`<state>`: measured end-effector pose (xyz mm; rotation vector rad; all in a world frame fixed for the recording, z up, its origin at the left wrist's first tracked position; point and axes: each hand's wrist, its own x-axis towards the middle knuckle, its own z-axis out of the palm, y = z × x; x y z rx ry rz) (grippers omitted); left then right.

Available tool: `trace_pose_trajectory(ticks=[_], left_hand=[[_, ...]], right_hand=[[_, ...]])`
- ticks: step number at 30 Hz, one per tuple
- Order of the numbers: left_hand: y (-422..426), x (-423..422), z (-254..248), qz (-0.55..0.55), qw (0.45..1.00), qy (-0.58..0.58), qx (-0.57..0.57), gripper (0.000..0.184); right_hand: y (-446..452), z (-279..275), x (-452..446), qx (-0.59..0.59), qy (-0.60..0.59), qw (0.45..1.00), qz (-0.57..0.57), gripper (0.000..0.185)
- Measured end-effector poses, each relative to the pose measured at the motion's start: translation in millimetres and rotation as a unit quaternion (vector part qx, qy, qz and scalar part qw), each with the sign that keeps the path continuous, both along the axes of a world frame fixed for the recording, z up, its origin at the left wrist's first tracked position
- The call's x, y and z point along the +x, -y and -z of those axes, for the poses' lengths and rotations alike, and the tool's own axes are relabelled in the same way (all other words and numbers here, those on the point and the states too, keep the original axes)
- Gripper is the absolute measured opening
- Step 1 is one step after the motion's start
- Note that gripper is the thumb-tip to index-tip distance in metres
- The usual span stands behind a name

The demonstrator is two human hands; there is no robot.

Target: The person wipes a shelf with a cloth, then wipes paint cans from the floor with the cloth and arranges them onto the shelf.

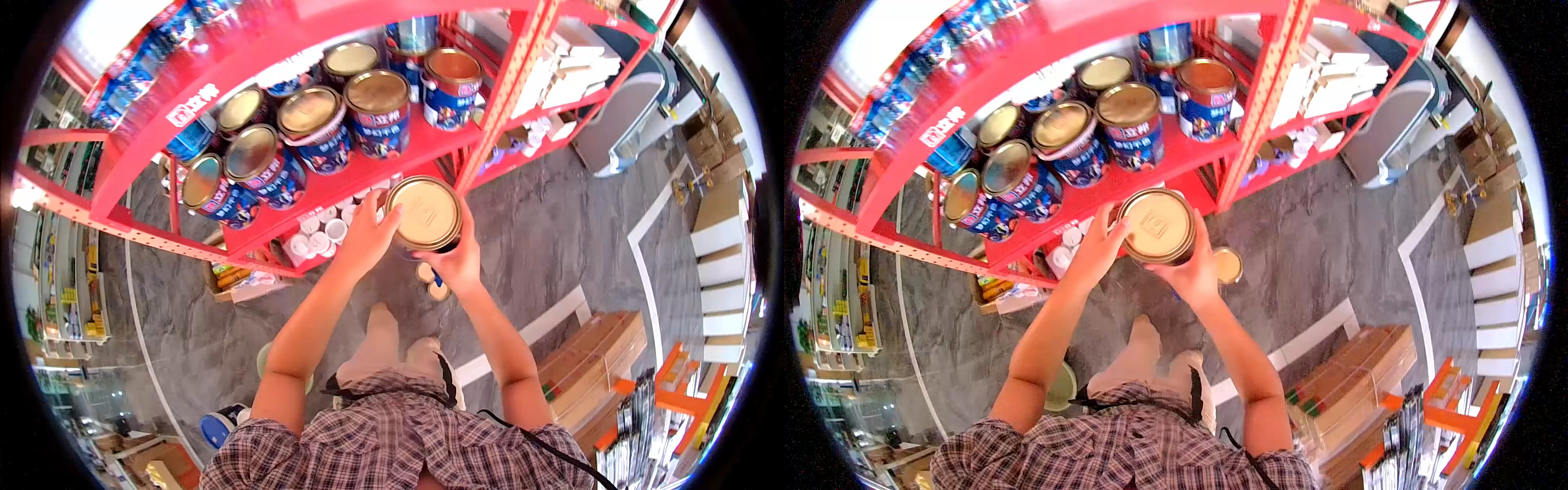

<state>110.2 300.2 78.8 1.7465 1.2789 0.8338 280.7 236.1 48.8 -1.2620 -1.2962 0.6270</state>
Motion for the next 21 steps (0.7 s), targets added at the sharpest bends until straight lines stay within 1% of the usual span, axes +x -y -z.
trace_pose_trajectory(ticks=[1,2,4,5,7,8,9,10,11,12,13,14,15,17,18,19,21], left_hand=[[0,-5,-24,-0.007,1.0,0.003,0.012,0.051],[2,-10,-49,0.015,0.991,0.107,-0.082,0.052],[-11,-27,-56,0.13,0.959,0.249,-0.025,0.066],[-17,-36,-64,0.125,0.96,0.249,-0.011,0.066],[-25,-54,-90,0.163,0.97,0.145,0.11,0.082],[-34,-62,-102,0.18,0.961,0.156,0.14,0.094],[-34,-69,-122,0.174,0.961,0.136,0.167,0.097],[-38,-75,-138,0.162,0.953,0.127,0.222,0.101],[-43,-79,-151,0.147,0.943,0.118,0.274,0.105],[-47,-82,-159,0.095,0.951,0.131,0.264,0.11],[-51,-87,-178,0.06,0.93,0.065,0.356,0.116],[-58,-91,-190,0.029,0.928,0.077,0.364,0.118],[-68,-95,-202,-0.002,0.924,0.089,0.372,0.121],[-93,-107,-226,-0.037,0.913,0.091,0.395,0.126],[-110,-115,-236,-0.044,0.916,0.111,0.383,0.125],[-124,-122,-243,-0.062,0.911,0.113,0.391,0.123],[-149,-141,-254,-0.092,0.9,0.064,0.421,0.122]], right_hand=[[-8,-15,-3,0.012,0.003,1.0,-0.007,0.11],[-17,-28,-5,0.035,-0.007,0.999,-0.006,0.108],[-33,-64,-15,0.099,-0.011,0.995,-0.018,0.105],[-41,-81,-23,0.126,-0.049,0.99,-0.041,0.105],[-58,-111,-35,0.156,-0.038,0.985,-0.061,0.104],[-65,-127,-43,0.165,-0.036,0.983,-0.065,0.104],[-70,-145,-51,0.173,-0.035,0.982,-0.069,0.103],[-76,-165,-61,0.166,-0.028,0.983,-0.079,0.102],[-84,-180,-72,0.196,-0.003,0.979,-0.06,0.1],[-94,-195,-82,0.211,-0.002,0.975,-0.062,0.098],[-101,-214,-95,0.226,-0.003,0.972,-0.063,0.097],[-101,-235,-112,0.228,-0.064,0.968,-0.085,0.093],[-114,-243,-121,0.25,-0.024,0.967,-0.049,0.087],[-142,-261,-138,0.286,-0.022,0.957,-0.046,0.08],[-158,-270,-147,0.298,-0.047,0.951,-0.061,0.074],[-160,-286,-158,0.254,-0.107,0.954,-0.119,0.071],[-197,-292,-167,0.299,-0.046,0.947,-0.109,0.067]])
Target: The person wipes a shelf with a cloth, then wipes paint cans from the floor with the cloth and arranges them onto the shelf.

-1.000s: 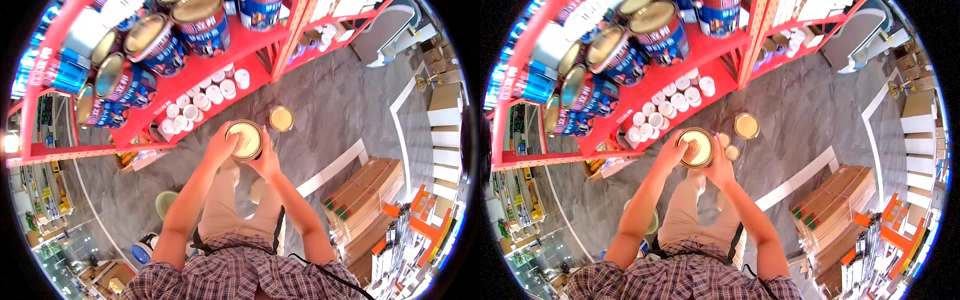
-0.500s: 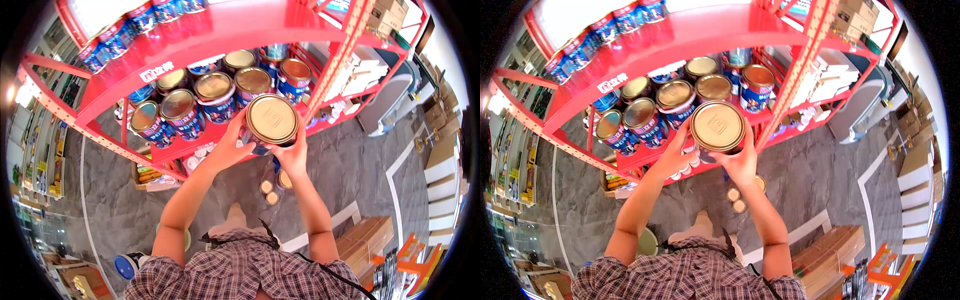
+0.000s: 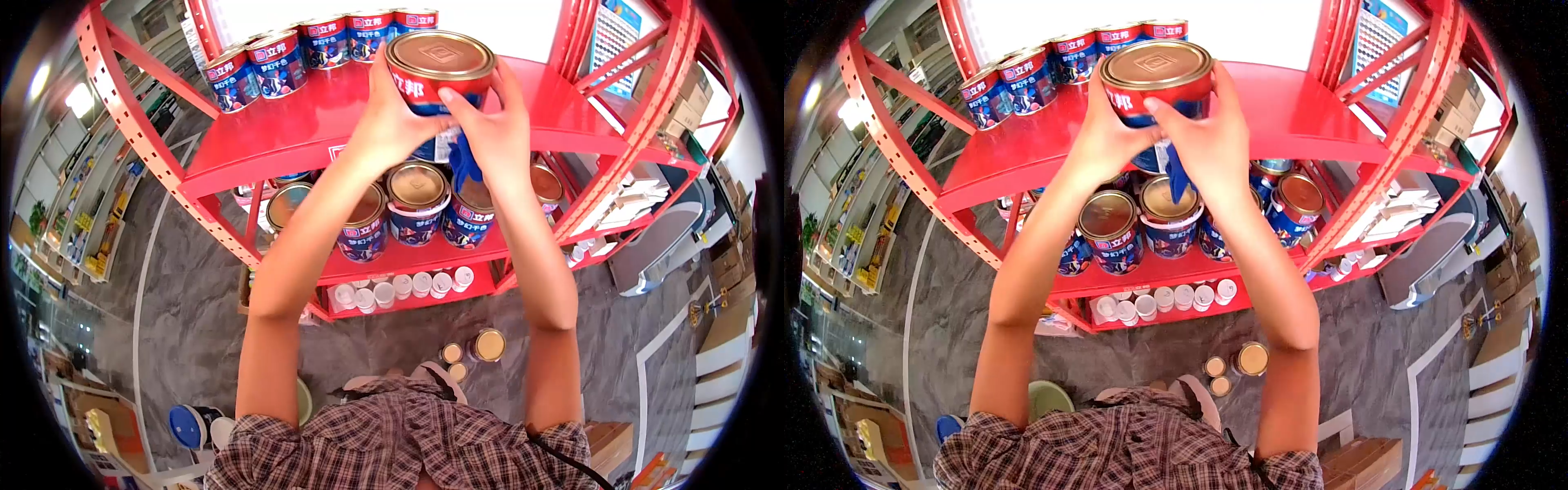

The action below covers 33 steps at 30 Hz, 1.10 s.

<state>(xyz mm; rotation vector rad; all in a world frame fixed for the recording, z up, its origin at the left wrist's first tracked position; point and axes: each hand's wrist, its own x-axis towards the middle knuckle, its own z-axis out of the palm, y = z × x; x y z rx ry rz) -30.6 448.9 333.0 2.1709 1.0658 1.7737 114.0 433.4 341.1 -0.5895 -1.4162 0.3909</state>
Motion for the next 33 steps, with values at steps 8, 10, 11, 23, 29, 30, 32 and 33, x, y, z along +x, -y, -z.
trace_pose_trajectory(ticks=[8,10,11,23,29,30,32,33], left_hand=[[-60,-63,-19,0.089,0.992,0.024,-0.089,0.095],[-64,-75,-22,0.105,0.985,0.032,-0.133,0.094],[-70,-83,-20,0.092,0.985,0.023,-0.144,0.097],[-92,-126,-18,0.026,0.983,-0.059,-0.175,0.097],[-55,-105,-17,-0.202,0.961,-0.121,-0.146,0.074],[-42,-97,-12,-0.228,0.957,-0.08,-0.162,0.066],[-17,-74,3,-0.245,0.961,-0.074,-0.1,0.054],[-11,-64,14,-0.239,0.966,-0.087,-0.05,0.052]], right_hand=[[-75,-7,-8,-0.141,0.091,0.962,-0.214,0.068],[-85,-8,-12,-0.14,0.108,0.965,-0.194,0.068],[-89,-10,-13,-0.152,0.129,0.96,-0.196,0.068],[-129,-10,-17,-0.184,0.194,0.942,-0.203,0.064],[-159,-18,-25,-0.346,0.2,0.879,-0.26,0.075],[-166,-16,-28,-0.344,0.198,0.88,-0.26,0.075],[-176,-13,-37,-0.374,0.186,0.848,-0.327,0.071],[-169,-17,-40,-0.396,0.188,0.838,-0.324,0.064]])
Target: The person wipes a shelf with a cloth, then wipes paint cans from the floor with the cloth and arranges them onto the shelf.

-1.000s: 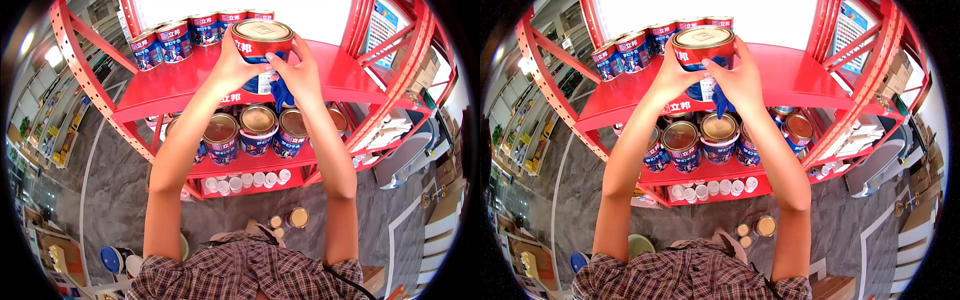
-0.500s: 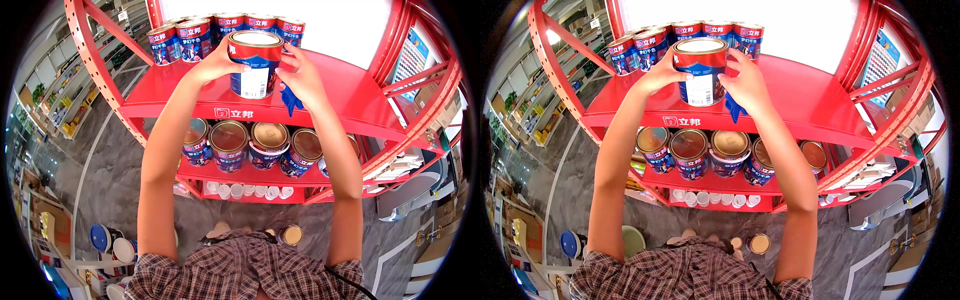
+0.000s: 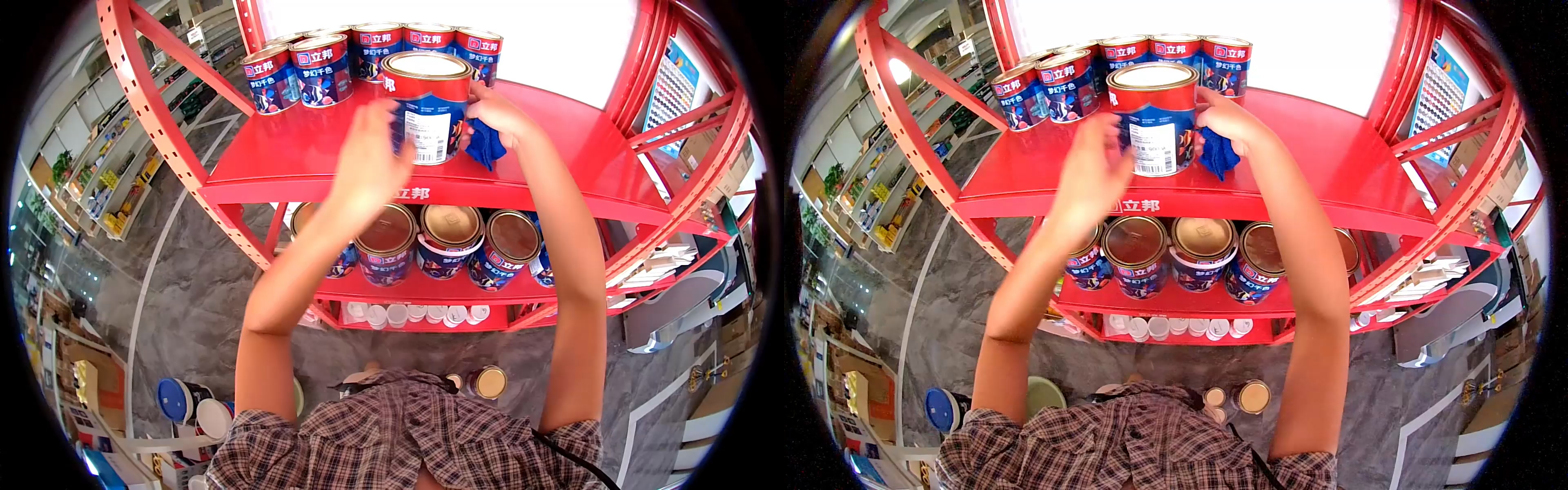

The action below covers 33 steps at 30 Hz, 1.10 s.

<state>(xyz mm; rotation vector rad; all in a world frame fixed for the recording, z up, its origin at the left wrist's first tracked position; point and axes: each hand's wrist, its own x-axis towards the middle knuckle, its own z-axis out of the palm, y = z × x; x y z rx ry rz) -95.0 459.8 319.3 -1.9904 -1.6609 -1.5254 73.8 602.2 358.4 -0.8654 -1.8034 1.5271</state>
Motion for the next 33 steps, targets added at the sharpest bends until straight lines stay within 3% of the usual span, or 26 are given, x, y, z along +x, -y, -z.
trace_pose_trajectory(ticks=[3,11,13,15,17,18,20,21,23,24,25,27,29,31,33], left_hand=[[9,26,17,0.012,0.991,-0.097,0.094,0.061],[-10,7,15,-0.063,0.99,-0.123,0.013,0.087],[-29,-17,10,-0.006,0.998,-0.051,-0.024,0.1],[-43,-48,-8,0.191,0.959,0.133,-0.161,0.11],[-71,-80,3,-0.004,0.996,-0.068,-0.052,0.098],[-66,-85,1,-0.005,0.996,-0.068,-0.053,0.098],[-61,-90,-3,-0.054,0.993,-0.098,-0.045,0.065],[-52,-86,-10,-0.054,0.993,-0.099,-0.044,0.065],[-23,-72,-26,-0.064,0.967,-0.054,-0.24,0.045],[-17,-65,-26,-0.046,0.971,-0.041,-0.232,0.029],[-21,-64,-16,0.043,0.977,-0.009,-0.211,0.025],[-27,-58,-3,0.141,0.978,-0.057,-0.143,0.026],[-33,-54,-2,0.117,0.974,-0.042,-0.19,0.032],[-36,-56,-1,0.081,0.977,-0.13,-0.152,0.032],[-41,-64,-4,0.085,0.971,-0.159,-0.158,0.042]], right_hand=[[-9,3,-2,0.037,0.013,0.999,-0.019,0.058],[39,-2,-20,0.06,0.029,0.996,0.054,0.05],[59,-2,-26,0.128,0.043,0.991,0.023,0.057],[49,15,-30,0.238,0.076,0.966,0.065,0.047],[55,1,-29,0.206,0.111,0.972,0.002,0.044],[52,1,-31,0.206,0.111,0.972,0.002,0.044],[42,0,-35,0.284,0.22,0.931,0.063,0.051],[41,0,-37,0.285,0.219,0.931,0.064,0.051],[38,0,-44,0.293,0.26,0.914,0.105,0.063],[30,9,-50,0.299,0.261,0.909,0.128,0.068],[31,11,-52,0.293,0.181,0.937,0.063,0.064],[-5,31,-70,0.319,0.17,0.932,0.034,0.072],[-20,31,-69,0.32,0.176,0.931,0.0,0.07],[-21,26,-72,0.318,0.181,0.93,-0.032,0.068],[-28,22,-77,0.358,0.225,0.905,0.045,0.064]])
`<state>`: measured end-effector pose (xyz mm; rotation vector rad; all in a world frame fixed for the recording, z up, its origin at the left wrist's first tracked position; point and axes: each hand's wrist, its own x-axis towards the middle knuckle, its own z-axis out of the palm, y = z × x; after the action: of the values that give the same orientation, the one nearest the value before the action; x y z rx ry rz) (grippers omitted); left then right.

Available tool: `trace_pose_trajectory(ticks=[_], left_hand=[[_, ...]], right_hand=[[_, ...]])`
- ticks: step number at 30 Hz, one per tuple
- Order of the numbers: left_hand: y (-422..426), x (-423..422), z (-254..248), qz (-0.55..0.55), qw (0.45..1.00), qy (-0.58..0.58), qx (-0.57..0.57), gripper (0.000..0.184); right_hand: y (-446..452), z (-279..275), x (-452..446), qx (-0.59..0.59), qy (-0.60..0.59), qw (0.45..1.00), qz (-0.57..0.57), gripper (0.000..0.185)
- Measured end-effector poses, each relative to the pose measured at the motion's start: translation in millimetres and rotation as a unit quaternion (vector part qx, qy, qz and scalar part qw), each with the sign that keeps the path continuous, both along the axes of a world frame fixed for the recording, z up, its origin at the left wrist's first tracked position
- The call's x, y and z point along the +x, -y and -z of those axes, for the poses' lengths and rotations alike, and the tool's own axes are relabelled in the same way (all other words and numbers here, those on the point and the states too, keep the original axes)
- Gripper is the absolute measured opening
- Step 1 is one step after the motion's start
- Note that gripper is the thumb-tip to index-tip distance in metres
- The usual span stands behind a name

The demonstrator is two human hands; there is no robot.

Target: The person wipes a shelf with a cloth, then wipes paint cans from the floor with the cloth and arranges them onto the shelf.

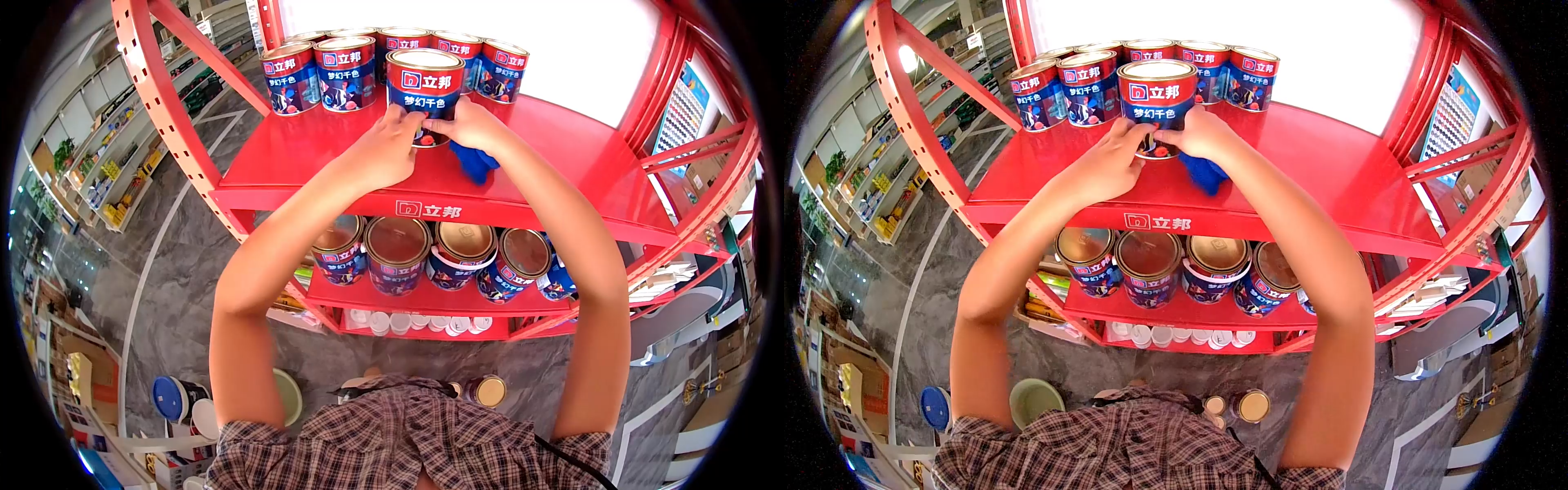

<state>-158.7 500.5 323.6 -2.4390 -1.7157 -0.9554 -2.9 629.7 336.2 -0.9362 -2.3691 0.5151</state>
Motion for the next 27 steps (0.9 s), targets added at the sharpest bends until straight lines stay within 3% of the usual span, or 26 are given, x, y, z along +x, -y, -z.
trace_pose_trajectory(ticks=[1,3,7,10,11,12,14,18,20,25,27], left_hand=[[-2,-4,0,-0.003,0.999,-0.028,0.015,0.047],[-10,-11,-3,-0.011,0.995,-0.096,0.033,0.059],[-31,-24,1,0.003,0.98,-0.196,-0.032,0.058],[-48,-26,5,-0.023,0.975,-0.199,-0.093,0.058],[-55,-29,6,-0.029,0.972,-0.218,-0.08,0.058],[-57,-29,5,-0.03,0.972,-0.217,-0.08,0.058],[-60,-29,1,-0.052,0.979,-0.187,-0.066,0.057],[-81,-39,5,-0.05,0.975,-0.209,-0.062,0.054],[-82,-36,4,-0.057,0.971,-0.219,-0.076,0.054],[-81,-31,0,-0.062,0.968,-0.216,-0.111,0.055],[-82,-33,3,-0.062,0.969,-0.213,-0.105,0.056]], right_hand=[[-9,0,-2,0.001,-0.017,0.999,-0.043,0.065],[-40,3,-13,-0.012,0.033,0.999,-0.014,0.067],[-25,-21,-21,0.006,0.07,0.998,-0.006,0.071],[-103,8,-41,0.024,0.108,0.994,-0.007,0.086],[-107,3,-42,0.034,0.122,0.99,-0.069,0.092],[-104,-2,-45,0.034,0.122,0.989,-0.071,0.092],[-93,-11,-53,0.028,0.205,0.978,0.035,0.092],[-123,0,-62,0.037,0.188,0.981,0.013,0.091],[-120,-4,-62,-0.001,0.212,0.977,0.033,0.067],[-131,7,-61,0.021,0.191,0.98,0.043,0.055],[-126,6,-60,0.06,0.185,0.981,-0.002,0.087]])
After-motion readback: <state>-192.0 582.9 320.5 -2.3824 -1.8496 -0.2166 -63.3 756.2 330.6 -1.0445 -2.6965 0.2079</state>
